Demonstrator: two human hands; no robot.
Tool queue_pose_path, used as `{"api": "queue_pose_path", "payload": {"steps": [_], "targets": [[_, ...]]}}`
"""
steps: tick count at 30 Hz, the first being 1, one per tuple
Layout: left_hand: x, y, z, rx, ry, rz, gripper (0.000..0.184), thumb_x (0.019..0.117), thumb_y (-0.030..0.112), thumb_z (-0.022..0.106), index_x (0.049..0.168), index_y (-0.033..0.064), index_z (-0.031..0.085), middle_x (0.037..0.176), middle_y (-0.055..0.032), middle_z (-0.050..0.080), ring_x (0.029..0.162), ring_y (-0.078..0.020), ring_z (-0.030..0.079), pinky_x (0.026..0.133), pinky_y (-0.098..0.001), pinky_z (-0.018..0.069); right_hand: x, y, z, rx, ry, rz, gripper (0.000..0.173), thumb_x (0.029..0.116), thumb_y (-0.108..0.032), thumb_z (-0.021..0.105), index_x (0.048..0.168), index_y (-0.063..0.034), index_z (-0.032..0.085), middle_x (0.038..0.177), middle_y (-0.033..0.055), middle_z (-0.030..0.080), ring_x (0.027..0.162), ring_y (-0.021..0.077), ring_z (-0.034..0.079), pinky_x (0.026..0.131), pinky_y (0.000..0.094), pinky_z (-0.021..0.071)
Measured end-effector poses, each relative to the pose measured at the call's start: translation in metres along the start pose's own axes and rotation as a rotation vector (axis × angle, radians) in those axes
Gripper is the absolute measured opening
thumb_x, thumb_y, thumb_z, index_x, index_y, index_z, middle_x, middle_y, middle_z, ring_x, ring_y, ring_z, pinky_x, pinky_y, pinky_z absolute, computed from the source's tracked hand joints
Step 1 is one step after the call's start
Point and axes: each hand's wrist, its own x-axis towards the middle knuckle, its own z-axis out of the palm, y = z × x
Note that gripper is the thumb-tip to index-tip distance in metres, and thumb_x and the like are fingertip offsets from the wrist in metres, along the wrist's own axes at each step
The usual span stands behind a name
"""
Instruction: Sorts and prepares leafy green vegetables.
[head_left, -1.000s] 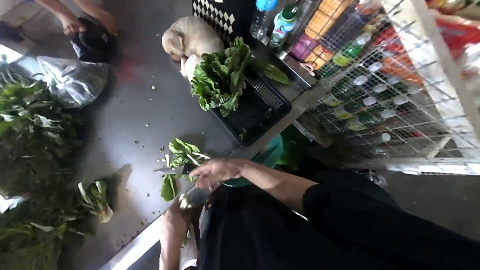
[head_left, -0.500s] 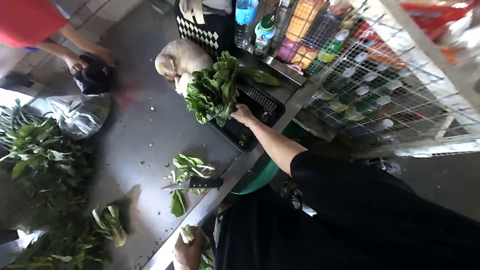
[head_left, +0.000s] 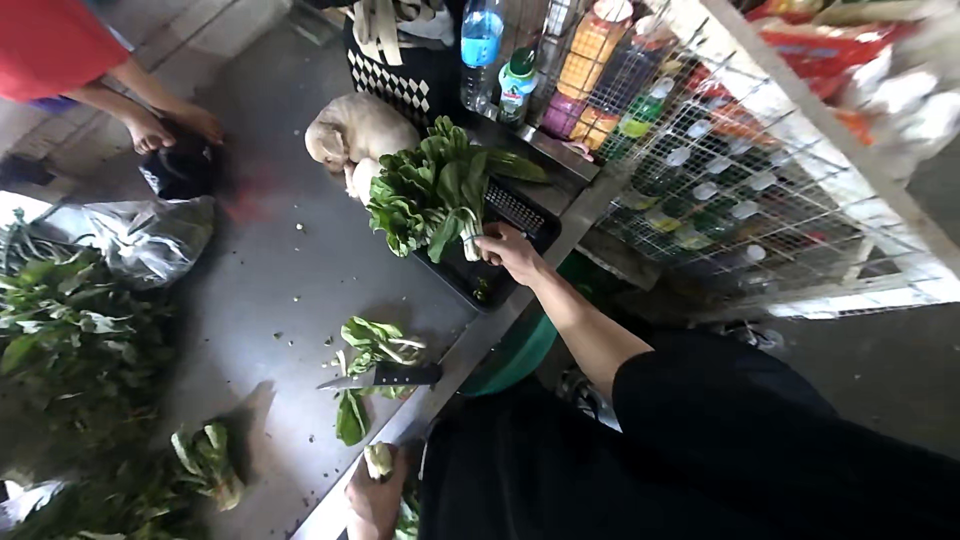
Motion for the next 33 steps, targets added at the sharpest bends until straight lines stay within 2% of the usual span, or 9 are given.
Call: {"api": "queue_pose_path", "payload": {"steps": [3, 7, 11, 17, 19, 22, 27, 30, 33], "targets": [[0.004, 0.008, -0.003, -0.008, 0.003, 0.012, 0.027, 0.082, 0.034, 0.078, 0.098, 0.0128, 0.078, 0.087, -0.0062, 0.075, 0.081, -0.0237, 0.073, 0.076, -0.0564, 0.0561, -0.027, -0.015, -0.003, 0.262, 0.0, 0.074, 0.03, 0.1065, -0.029, 0.052, 0.129, -0.011, 0.059, 0.095, 0.0038, 0.066, 0.071, 0.01, 0.06, 0.063, 0.0259, 0.051], [0.008, 0.013, -0.004, -0.071, 0.02, 0.037, 0.023, 0.0821, 0.031, 0.079, 0.097, 0.0128, 0.077, 0.085, -0.0029, 0.075, 0.077, -0.0173, 0.071, 0.074, -0.0499, 0.057, -0.055, -0.037, -0.006, 0.611, -0.263, 0.127, 0.043, 0.1081, -0.042, 0.026, 0.117, -0.0166, 0.06, 0.096, 0.003, 0.067, 0.069, 0.0085, 0.059, 0.061, 0.0218, 0.0488], [0.013, 0.018, -0.004, -0.178, 0.064, 0.004, 0.03, 0.0829, 0.034, 0.076, 0.103, 0.0126, 0.077, 0.089, -0.0026, 0.076, 0.08, -0.0166, 0.072, 0.077, -0.0493, 0.0574, -0.074, -0.048, 0.018, 0.773, -0.475, 0.149, 0.058, 0.1061, -0.049, 0.019, 0.133, -0.015, 0.057, 0.088, 0.002, 0.063, 0.065, 0.0089, 0.059, 0.06, 0.0217, 0.0512], [0.024, 0.042, -0.031, -0.69, 0.167, -0.123, 0.035, 0.0886, 0.021, 0.075, 0.119, 0.005, 0.07, 0.111, -0.0042, 0.075, 0.102, -0.0129, 0.071, 0.093, -0.0364, 0.0588, -0.103, -0.029, 0.101, 0.578, -0.748, 0.152, 0.04, 0.1083, -0.034, 0.034, 0.137, -0.0166, 0.057, 0.109, 0.0047, 0.069, 0.075, 0.0067, 0.062, 0.068, 0.0207, 0.0523], [0.026, 0.046, -0.052, -0.811, 0.138, -0.114, 0.032, 0.0888, 0.018, 0.075, 0.118, 0.0039, 0.07, 0.108, -0.0056, 0.075, 0.097, -0.0145, 0.071, 0.087, -0.0351, 0.06, -0.121, -0.022, 0.132, 0.37, -0.797, 0.135, 0.035, 0.1061, -0.034, 0.037, 0.123, -0.0175, 0.062, 0.106, 0.0023, 0.069, 0.075, 0.0053, 0.06, 0.069, 0.0212, 0.0512], [0.027, 0.037, -0.076, -0.952, 0.075, -0.082, 0.032, 0.0956, 0.021, 0.069, 0.124, 0.0065, 0.069, 0.111, -0.0076, 0.075, 0.09, -0.0167, 0.071, 0.078, -0.035, 0.0602, -0.146, -0.008, 0.168, 0.115, -0.931, 0.047, 0.04, 0.1094, -0.031, 0.037, 0.141, -0.0124, 0.054, 0.104, 0.003, 0.069, 0.079, 0.0075, 0.063, 0.073, 0.025, 0.0556], [0.009, 0.006, -0.082, -1.18, 0.078, -0.137, 0.04, 0.0871, 0.039, 0.077, 0.113, 0.0114, 0.066, 0.087, -0.0054, 0.073, 0.073, -0.0143, 0.071, 0.066, -0.0347, 0.0617, -0.174, 0.001, 0.208, -0.392, -1.008, -0.368, 0.042, 0.1055, -0.028, 0.055, 0.141, -0.0078, 0.06, 0.123, 0.0077, 0.071, 0.102, 0.012, 0.07, 0.09, 0.0337, 0.0589], [-0.006, -0.011, -0.077, -1.242, 0.121, -0.184, 0.032, 0.0889, 0.03, 0.074, 0.112, 0.0105, 0.066, 0.085, -0.006, 0.072, 0.07, -0.0136, 0.07, 0.063, -0.0326, 0.0609, -0.179, 0.007, 0.221, -0.563, -0.856, -0.724, 0.036, 0.0955, -0.03, 0.072, 0.123, -0.0067, 0.072, 0.116, 0.0131, 0.071, 0.102, 0.0224, 0.07, 0.09, 0.0413, 0.0592], [-0.014, -0.028, -0.067, -1.303, 0.151, -0.218, 0.029, 0.0905, 0.03, 0.07, 0.112, 0.011, 0.064, 0.085, -0.0042, 0.073, 0.073, -0.0124, 0.071, 0.067, -0.0325, 0.0616, -0.182, 0.014, 0.228, -0.588, -0.873, -0.952, 0.023, 0.0953, -0.021, 0.072, 0.114, -0.0103, 0.077, 0.109, 0.01, 0.074, 0.098, 0.0238, 0.072, 0.088, 0.0421, 0.0595]]}}
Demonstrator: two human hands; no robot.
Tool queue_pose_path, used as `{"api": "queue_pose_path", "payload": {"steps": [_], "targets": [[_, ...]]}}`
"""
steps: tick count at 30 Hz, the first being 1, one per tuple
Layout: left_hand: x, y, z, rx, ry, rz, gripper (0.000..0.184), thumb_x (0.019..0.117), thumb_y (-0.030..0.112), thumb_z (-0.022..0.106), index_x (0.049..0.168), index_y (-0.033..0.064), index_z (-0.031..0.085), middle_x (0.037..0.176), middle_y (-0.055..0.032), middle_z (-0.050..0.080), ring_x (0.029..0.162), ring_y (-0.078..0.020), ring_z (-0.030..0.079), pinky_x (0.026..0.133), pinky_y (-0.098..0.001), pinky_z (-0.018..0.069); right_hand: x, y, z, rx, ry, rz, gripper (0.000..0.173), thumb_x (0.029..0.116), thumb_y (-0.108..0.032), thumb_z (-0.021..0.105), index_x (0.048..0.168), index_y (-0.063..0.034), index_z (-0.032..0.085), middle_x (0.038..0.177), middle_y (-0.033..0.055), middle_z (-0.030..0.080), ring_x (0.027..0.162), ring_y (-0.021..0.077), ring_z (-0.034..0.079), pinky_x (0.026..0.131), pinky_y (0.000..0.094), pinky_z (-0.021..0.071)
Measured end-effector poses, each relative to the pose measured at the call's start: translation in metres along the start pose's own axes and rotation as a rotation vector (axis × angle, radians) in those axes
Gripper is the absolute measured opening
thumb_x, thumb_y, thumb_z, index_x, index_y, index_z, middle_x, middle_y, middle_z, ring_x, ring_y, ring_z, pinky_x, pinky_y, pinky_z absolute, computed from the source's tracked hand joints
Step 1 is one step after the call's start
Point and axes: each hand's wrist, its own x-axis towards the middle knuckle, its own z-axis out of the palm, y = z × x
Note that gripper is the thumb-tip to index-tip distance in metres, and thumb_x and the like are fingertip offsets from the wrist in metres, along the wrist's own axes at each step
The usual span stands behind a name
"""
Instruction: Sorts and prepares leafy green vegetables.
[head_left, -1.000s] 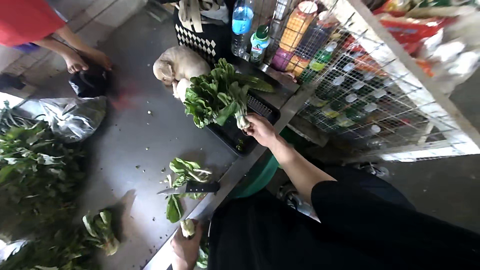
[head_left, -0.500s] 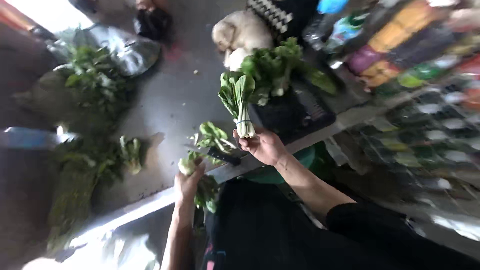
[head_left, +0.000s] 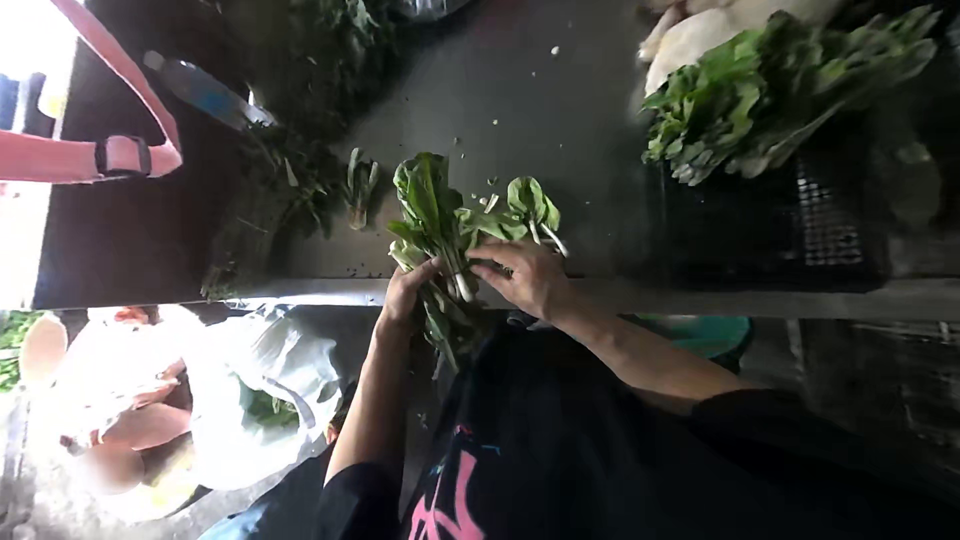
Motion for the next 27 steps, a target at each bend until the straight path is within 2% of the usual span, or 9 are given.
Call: {"api": "queue_pose_path", "payload": {"steps": [2, 4, 6, 9, 12, 18, 21, 24, 27], "targets": [[0.0, -0.006, -0.005, -0.033, 0.016, -0.034, 0.031, 0.0929, 0.031, 0.066, 0.114, 0.0093, 0.063, 0.087, -0.0047, 0.073, 0.076, -0.0132, 0.072, 0.07, -0.0337, 0.0621, 0.001, 0.002, 0.008, -0.017, -0.037, -0.112, 0.017, 0.0963, -0.015, 0.068, 0.108, -0.01, 0.08, 0.106, 0.0082, 0.074, 0.097, 0.0199, 0.072, 0.087, 0.0367, 0.0598], [-0.001, -0.008, -0.006, -0.059, 0.023, -0.083, 0.03, 0.0951, 0.03, 0.062, 0.115, 0.007, 0.063, 0.088, -0.007, 0.074, 0.077, -0.0149, 0.072, 0.071, -0.0352, 0.0627, 0.0, 0.005, 0.016, -0.074, -0.06, -0.143, 0.015, 0.0964, -0.016, 0.068, 0.104, -0.0099, 0.079, 0.105, 0.007, 0.074, 0.101, 0.0191, 0.071, 0.092, 0.0344, 0.0583], [-0.001, -0.007, -0.008, -0.054, 0.024, -0.099, 0.028, 0.0969, 0.026, 0.058, 0.114, 0.0049, 0.063, 0.087, -0.0082, 0.074, 0.077, -0.0156, 0.073, 0.071, -0.0354, 0.0627, 0.001, 0.008, 0.026, -0.097, -0.064, -0.149, 0.011, 0.0934, -0.016, 0.069, 0.098, -0.008, 0.076, 0.1, 0.0079, 0.073, 0.099, 0.0207, 0.071, 0.091, 0.0344, 0.0586], [0.006, -0.003, -0.015, -0.047, 0.019, -0.086, 0.027, 0.0961, 0.023, 0.06, 0.116, 0.0051, 0.061, 0.087, -0.0082, 0.073, 0.076, -0.0155, 0.072, 0.07, -0.0351, 0.0624, 0.006, 0.011, 0.034, 0.059, -0.111, -0.106, 0.011, 0.0893, -0.012, 0.069, 0.096, -0.0043, 0.074, 0.096, 0.0091, 0.071, 0.094, 0.0193, 0.069, 0.088, 0.0337, 0.0579], [0.014, 0.0, -0.025, -0.068, 0.024, -0.063, 0.032, 0.0937, 0.031, 0.067, 0.118, 0.0102, 0.063, 0.089, -0.0063, 0.073, 0.076, -0.0148, 0.072, 0.068, -0.0351, 0.0625, 0.006, 0.009, 0.039, 0.265, -0.141, -0.047, 0.011, 0.0871, -0.01, 0.069, 0.095, -0.0023, 0.072, 0.098, 0.0081, 0.07, 0.093, 0.0132, 0.067, 0.085, 0.0283, 0.0587], [0.055, -0.007, -0.054, -0.034, 0.101, -0.18, 0.035, 0.095, 0.033, 0.07, 0.117, 0.0061, 0.065, 0.092, -0.0104, 0.072, 0.078, -0.0204, 0.071, 0.068, -0.0393, 0.0607, 0.008, 0.015, 0.092, -0.009, -0.029, -0.011, 0.013, 0.0837, -0.007, 0.071, 0.095, -0.0013, 0.072, 0.1, 0.0133, 0.07, 0.094, 0.0235, 0.069, 0.086, 0.0382, 0.0596], [0.075, -0.019, -0.068, 0.011, 0.163, -0.226, 0.035, 0.0949, 0.03, 0.071, 0.115, 0.0014, 0.066, 0.093, -0.0144, 0.072, 0.081, -0.0247, 0.071, 0.071, -0.0437, 0.0605, -0.001, 0.017, 0.124, -0.075, -0.064, 0.062, 0.019, 0.0827, -0.008, 0.075, 0.099, 0.0, 0.073, 0.104, 0.0152, 0.07, 0.099, 0.0261, 0.069, 0.093, 0.0407, 0.0577], [0.085, -0.034, -0.083, 0.057, 0.277, -0.217, 0.042, 0.0927, 0.032, 0.075, 0.117, -0.0014, 0.064, 0.097, -0.0168, 0.071, 0.086, -0.0268, 0.071, 0.076, -0.0472, 0.0601, -0.022, 0.024, 0.148, -0.158, -0.099, 0.183, 0.023, 0.0868, -0.013, 0.072, 0.106, 0.0002, 0.073, 0.11, 0.0169, 0.071, 0.107, 0.0299, 0.068, 0.098, 0.045, 0.055], [0.098, -0.033, -0.094, 0.081, 0.319, -0.172, 0.047, 0.0911, 0.032, 0.077, 0.121, -0.0016, 0.063, 0.101, -0.0178, 0.071, 0.09, -0.0279, 0.071, 0.079, -0.0491, 0.0598, -0.042, 0.022, 0.157, -0.169, 0.011, 0.347, 0.019, 0.0912, -0.013, 0.064, 0.103, 0.0012, 0.071, 0.105, 0.0177, 0.07, 0.099, 0.0275, 0.069, 0.091, 0.0409, 0.0575]]}}
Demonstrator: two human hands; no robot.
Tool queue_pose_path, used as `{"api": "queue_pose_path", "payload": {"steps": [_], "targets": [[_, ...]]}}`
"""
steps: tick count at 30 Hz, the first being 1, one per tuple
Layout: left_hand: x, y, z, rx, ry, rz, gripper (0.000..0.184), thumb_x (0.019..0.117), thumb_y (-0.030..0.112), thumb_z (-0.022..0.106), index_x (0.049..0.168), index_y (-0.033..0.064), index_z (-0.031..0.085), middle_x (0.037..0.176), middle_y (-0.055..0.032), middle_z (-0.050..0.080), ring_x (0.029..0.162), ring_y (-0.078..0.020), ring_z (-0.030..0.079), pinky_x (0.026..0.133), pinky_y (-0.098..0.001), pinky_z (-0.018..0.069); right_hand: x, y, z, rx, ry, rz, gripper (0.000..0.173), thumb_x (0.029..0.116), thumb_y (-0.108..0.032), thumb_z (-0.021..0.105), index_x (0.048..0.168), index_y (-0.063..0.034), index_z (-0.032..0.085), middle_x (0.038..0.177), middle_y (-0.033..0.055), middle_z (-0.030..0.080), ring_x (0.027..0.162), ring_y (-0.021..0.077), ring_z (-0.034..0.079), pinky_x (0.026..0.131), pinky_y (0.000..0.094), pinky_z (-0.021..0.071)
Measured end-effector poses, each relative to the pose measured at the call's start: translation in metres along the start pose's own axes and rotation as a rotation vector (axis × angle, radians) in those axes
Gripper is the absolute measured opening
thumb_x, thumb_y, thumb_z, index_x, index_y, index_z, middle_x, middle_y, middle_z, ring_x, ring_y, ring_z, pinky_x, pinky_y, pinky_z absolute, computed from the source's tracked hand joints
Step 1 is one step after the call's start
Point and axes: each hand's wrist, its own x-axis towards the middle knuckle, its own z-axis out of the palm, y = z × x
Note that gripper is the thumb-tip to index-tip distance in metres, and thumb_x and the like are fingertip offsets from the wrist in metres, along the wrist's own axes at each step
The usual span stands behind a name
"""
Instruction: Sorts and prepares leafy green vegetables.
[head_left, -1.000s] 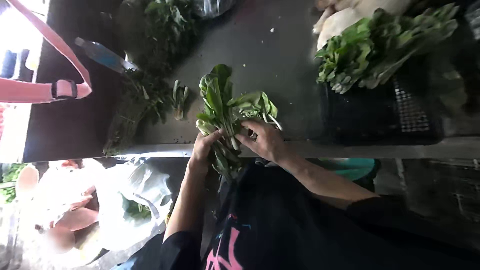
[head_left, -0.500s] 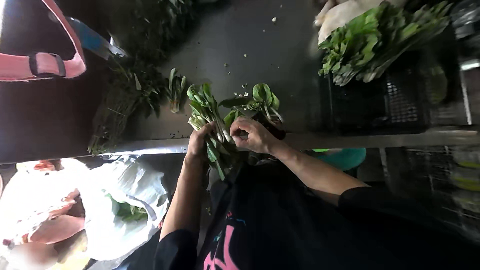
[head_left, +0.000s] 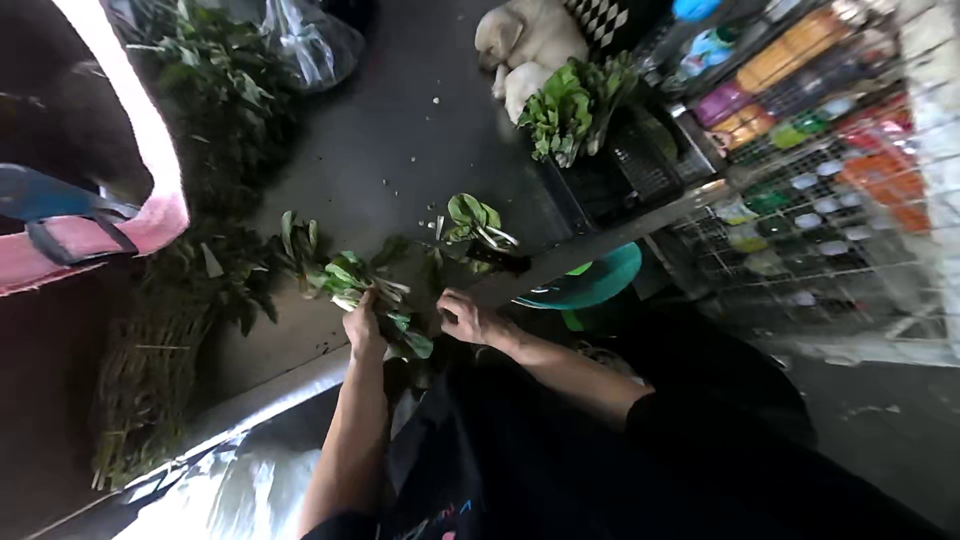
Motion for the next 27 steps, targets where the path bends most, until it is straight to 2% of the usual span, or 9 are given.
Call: {"api": "queue_pose_path", "payload": {"steps": [6, 9, 11, 13, 16, 18, 20, 23, 27], "targets": [[0.009, 0.029, -0.024, 0.245, -0.142, 0.11, 0.058, 0.0839, 0.036, 0.084, 0.126, 0.0023, 0.062, 0.107, -0.017, 0.071, 0.096, -0.028, 0.071, 0.084, -0.0507, 0.0587, -0.019, -0.02, -0.042, 0.091, 0.266, 0.423, 0.018, 0.092, -0.009, 0.066, 0.106, 0.0023, 0.068, 0.099, 0.0172, 0.068, 0.085, 0.0249, 0.066, 0.078, 0.0416, 0.0573], [0.001, 0.041, -0.046, 0.444, -0.226, 0.214, 0.055, 0.0824, 0.031, 0.085, 0.125, 0.0043, 0.063, 0.106, -0.0149, 0.071, 0.095, -0.026, 0.07, 0.083, -0.051, 0.0583, -0.029, -0.012, -0.081, 0.117, 0.44, 0.514, 0.021, 0.0938, -0.007, 0.065, 0.112, 0.0021, 0.067, 0.105, 0.0159, 0.071, 0.092, 0.0232, 0.07, 0.085, 0.0423, 0.0591], [-0.003, 0.049, -0.059, 0.561, -0.236, 0.239, 0.056, 0.0813, 0.031, 0.086, 0.126, 0.0048, 0.062, 0.106, -0.0159, 0.071, 0.096, -0.0276, 0.07, 0.085, -0.0534, 0.057, -0.035, -0.003, -0.105, 0.153, 0.557, 0.535, 0.018, 0.0935, -0.006, 0.066, 0.109, 0.0027, 0.066, 0.107, 0.0153, 0.072, 0.098, 0.0214, 0.071, 0.09, 0.041, 0.0593], [-0.004, 0.056, -0.069, 0.741, -0.212, 0.237, 0.062, 0.0813, 0.039, 0.085, 0.128, 0.0054, 0.062, 0.111, -0.0192, 0.07, 0.104, -0.0334, 0.068, 0.09, -0.0596, 0.0535, -0.04, 0.007, -0.122, 0.164, 0.648, 0.572, 0.016, 0.0926, -0.008, 0.068, 0.104, 0.0017, 0.065, 0.102, 0.0138, 0.073, 0.094, 0.0194, 0.072, 0.086, 0.0393, 0.0596], [-0.005, 0.063, -0.079, 1.074, -0.235, 0.213, 0.071, 0.0821, 0.052, 0.083, 0.132, 0.0051, 0.062, 0.119, -0.0267, 0.067, 0.115, -0.0458, 0.063, 0.096, -0.0697, 0.0468, -0.04, 0.024, -0.144, 0.092, 0.649, 0.635, 0.017, 0.0918, -0.009, 0.071, 0.104, 0.0004, 0.065, 0.095, 0.0117, 0.072, 0.081, 0.0187, 0.069, 0.077, 0.0388, 0.0584], [-0.006, 0.06, -0.089, 1.146, -0.215, 0.207, 0.069, 0.0819, 0.051, 0.083, 0.129, 0.0042, 0.064, 0.118, -0.0275, 0.067, 0.114, -0.0471, 0.063, 0.096, -0.0702, 0.047, -0.036, 0.034, -0.157, 0.061, 0.562, 0.717, 0.027, 0.093, -0.01, 0.071, 0.117, -0.0019, 0.064, 0.099, 0.0128, 0.072, 0.084, 0.022, 0.07, 0.079, 0.0426, 0.0588], [-0.012, 0.054, -0.104, 1.107, -0.158, 0.206, 0.067, 0.0821, 0.05, 0.083, 0.123, 0.0006, 0.065, 0.113, -0.0269, 0.068, 0.11, -0.0456, 0.064, 0.093, -0.0693, 0.0485, -0.029, 0.044, -0.167, 0.034, 0.502, 0.781, 0.036, 0.0944, -0.011, 0.068, 0.13, -0.0078, 0.061, 0.104, 0.0135, 0.072, 0.091, 0.0246, 0.071, 0.082, 0.046, 0.0581], [-0.027, 0.037, -0.133, 0.941, -0.078, 0.239, 0.065, 0.0834, 0.048, 0.081, 0.125, 0.0013, 0.064, 0.115, -0.0225, 0.068, 0.108, -0.039, 0.065, 0.094, -0.066, 0.0486, -0.022, 0.061, -0.179, -0.014, 0.433, 0.786, 0.038, 0.0957, -0.011, 0.063, 0.134, -0.0109, 0.061, 0.107, 0.0149, 0.071, 0.094, 0.0256, 0.069, 0.086, 0.0466, 0.0564], [-0.051, 0.007, -0.169, 0.611, -0.035, 0.308, 0.057, 0.0853, 0.032, 0.08, 0.132, 0.0062, 0.061, 0.119, -0.0075, 0.072, 0.106, -0.0141, 0.07, 0.095, -0.0392, 0.0565, -0.008, 0.084, -0.187, 0.071, 0.348, 0.721, 0.04, 0.0974, -0.006, 0.06, 0.137, -0.0046, 0.056, 0.112, 0.0203, 0.068, 0.093, 0.0282, 0.07, 0.086, 0.046, 0.0586]]}}
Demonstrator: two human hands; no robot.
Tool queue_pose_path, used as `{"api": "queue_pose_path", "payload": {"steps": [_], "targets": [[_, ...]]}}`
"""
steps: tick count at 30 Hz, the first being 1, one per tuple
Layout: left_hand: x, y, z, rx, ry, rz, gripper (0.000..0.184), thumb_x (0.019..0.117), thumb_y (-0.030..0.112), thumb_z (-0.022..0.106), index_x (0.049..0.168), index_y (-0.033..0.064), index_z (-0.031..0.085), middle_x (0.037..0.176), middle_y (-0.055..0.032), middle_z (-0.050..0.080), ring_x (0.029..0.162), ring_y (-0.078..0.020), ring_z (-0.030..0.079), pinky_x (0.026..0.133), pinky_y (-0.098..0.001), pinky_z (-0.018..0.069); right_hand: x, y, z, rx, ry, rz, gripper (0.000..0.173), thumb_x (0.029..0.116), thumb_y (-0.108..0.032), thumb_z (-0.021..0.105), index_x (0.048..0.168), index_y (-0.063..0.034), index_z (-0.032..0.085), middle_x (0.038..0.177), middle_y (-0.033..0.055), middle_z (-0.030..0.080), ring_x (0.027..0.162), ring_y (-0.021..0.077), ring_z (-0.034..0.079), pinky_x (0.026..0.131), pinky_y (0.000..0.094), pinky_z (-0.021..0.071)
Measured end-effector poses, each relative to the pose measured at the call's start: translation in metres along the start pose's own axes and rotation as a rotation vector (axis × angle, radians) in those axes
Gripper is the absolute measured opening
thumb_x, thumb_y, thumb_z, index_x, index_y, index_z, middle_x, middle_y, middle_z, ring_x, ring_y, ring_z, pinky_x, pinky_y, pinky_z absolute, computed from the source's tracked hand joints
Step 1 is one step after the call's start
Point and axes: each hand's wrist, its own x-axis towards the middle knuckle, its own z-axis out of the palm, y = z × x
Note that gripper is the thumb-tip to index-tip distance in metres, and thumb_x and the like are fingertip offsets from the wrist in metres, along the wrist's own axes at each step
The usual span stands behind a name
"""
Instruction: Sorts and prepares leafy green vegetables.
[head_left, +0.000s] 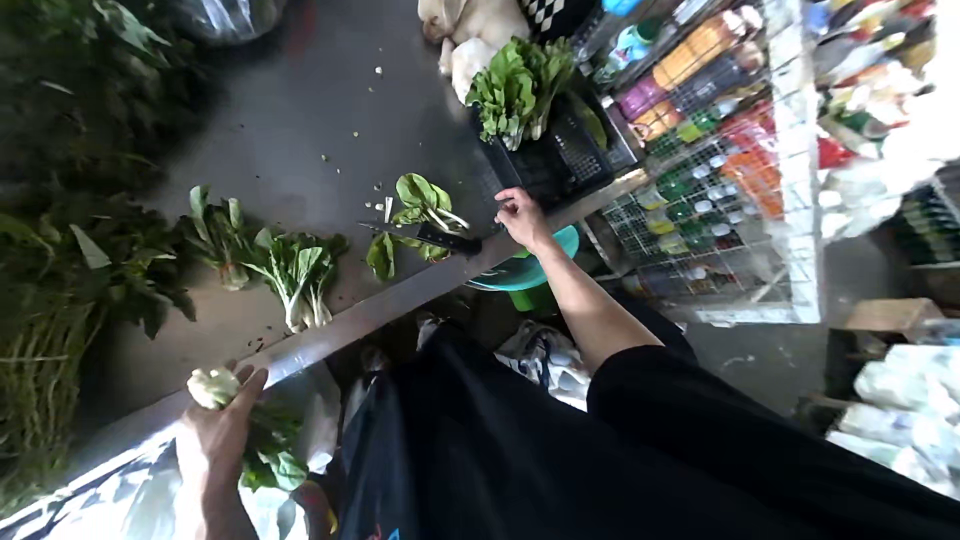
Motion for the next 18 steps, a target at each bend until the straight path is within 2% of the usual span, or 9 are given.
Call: {"api": "queue_pose_path", "payload": {"steps": [3, 5, 7, 10, 13, 15, 18], "targets": [[-0.033, -0.011, 0.001, -0.153, 0.139, -0.009, 0.056, 0.0863, 0.023, 0.078, 0.134, 0.0012, 0.059, 0.117, -0.0068, 0.071, 0.1, -0.006, 0.069, 0.09, -0.0285, 0.0569, 0.015, 0.008, -0.002, 0.179, -0.083, -0.024, 0.04, 0.0993, -0.005, 0.056, 0.139, -0.0001, 0.052, 0.114, 0.0223, 0.065, 0.084, 0.0274, 0.072, 0.079, 0.0436, 0.0624], [-0.052, -0.01, 0.008, -0.263, 0.251, 0.021, 0.052, 0.0865, 0.012, 0.075, 0.132, -0.0055, 0.056, 0.113, -0.0061, 0.069, 0.096, -0.001, 0.067, 0.087, -0.0216, 0.0562, 0.022, 0.008, -0.009, -0.018, -0.131, -0.101, 0.039, 0.1021, -0.011, 0.058, 0.14, -0.0032, 0.053, 0.113, 0.0207, 0.068, 0.088, 0.0275, 0.073, 0.082, 0.0451, 0.0622], [-0.07, -0.002, 0.015, -0.301, 0.321, 0.022, 0.047, 0.0877, 0.005, 0.073, 0.129, -0.0089, 0.055, 0.112, -0.0087, 0.069, 0.097, -0.0027, 0.066, 0.088, -0.0221, 0.0562, 0.023, 0.006, -0.009, -0.335, -0.16, -0.257, 0.036, 0.1035, -0.012, 0.056, 0.139, -0.0068, 0.057, 0.115, 0.0196, 0.071, 0.104, 0.0341, 0.071, 0.093, 0.0546, 0.0568], [-0.087, 0.002, 0.029, -0.185, 0.332, -0.055, 0.048, 0.0891, 0.015, 0.076, 0.131, -0.002, 0.06, 0.114, -0.009, 0.073, 0.101, -0.0097, 0.07, 0.091, -0.0305, 0.0578, 0.021, 0.024, -0.001, -0.591, -0.252, -0.463, 0.031, 0.1003, -0.007, 0.059, 0.131, -0.005, 0.065, 0.12, 0.0226, 0.069, 0.119, 0.0455, 0.062, 0.103, 0.0657, 0.0462], [-0.104, 0.003, 0.046, -0.058, 0.313, -0.111, 0.048, 0.0878, 0.022, 0.078, 0.13, 0.0048, 0.063, 0.114, -0.0075, 0.074, 0.103, -0.0147, 0.071, 0.093, -0.0385, 0.0577, 0.019, 0.035, 0.003, -0.683, -0.336, -0.518, 0.031, 0.0978, -0.005, 0.063, 0.128, -0.0055, 0.069, 0.126, 0.0233, 0.068, 0.128, 0.0461, 0.058, 0.107, 0.0643, 0.044], [-0.114, 0.004, 0.054, 0.021, 0.285, -0.118, 0.049, 0.0882, 0.029, 0.077, 0.13, 0.0081, 0.065, 0.115, -0.0052, 0.075, 0.105, -0.0142, 0.071, 0.095, -0.0411, 0.0566, 0.017, 0.018, 0.002, -0.646, -0.299, -0.553, 0.031, 0.1004, -0.007, 0.059, 0.131, -0.0043, 0.067, 0.127, 0.0248, 0.067, 0.128, 0.0466, 0.057, 0.108, 0.0634, 0.0435], [-0.12, -0.001, 0.061, 0.029, 0.277, -0.11, 0.046, 0.0876, 0.033, 0.077, 0.126, 0.0096, 0.067, 0.109, -0.002, 0.076, 0.1, -0.0107, 0.072, 0.092, -0.0383, 0.0584, 0.002, -0.035, 0.016, -0.498, -0.253, -0.648, 0.03, 0.1019, -0.012, 0.058, 0.129, -0.0017, 0.067, 0.126, 0.0253, 0.067, 0.123, 0.0455, 0.06, 0.105, 0.0615, 0.0472]]}}
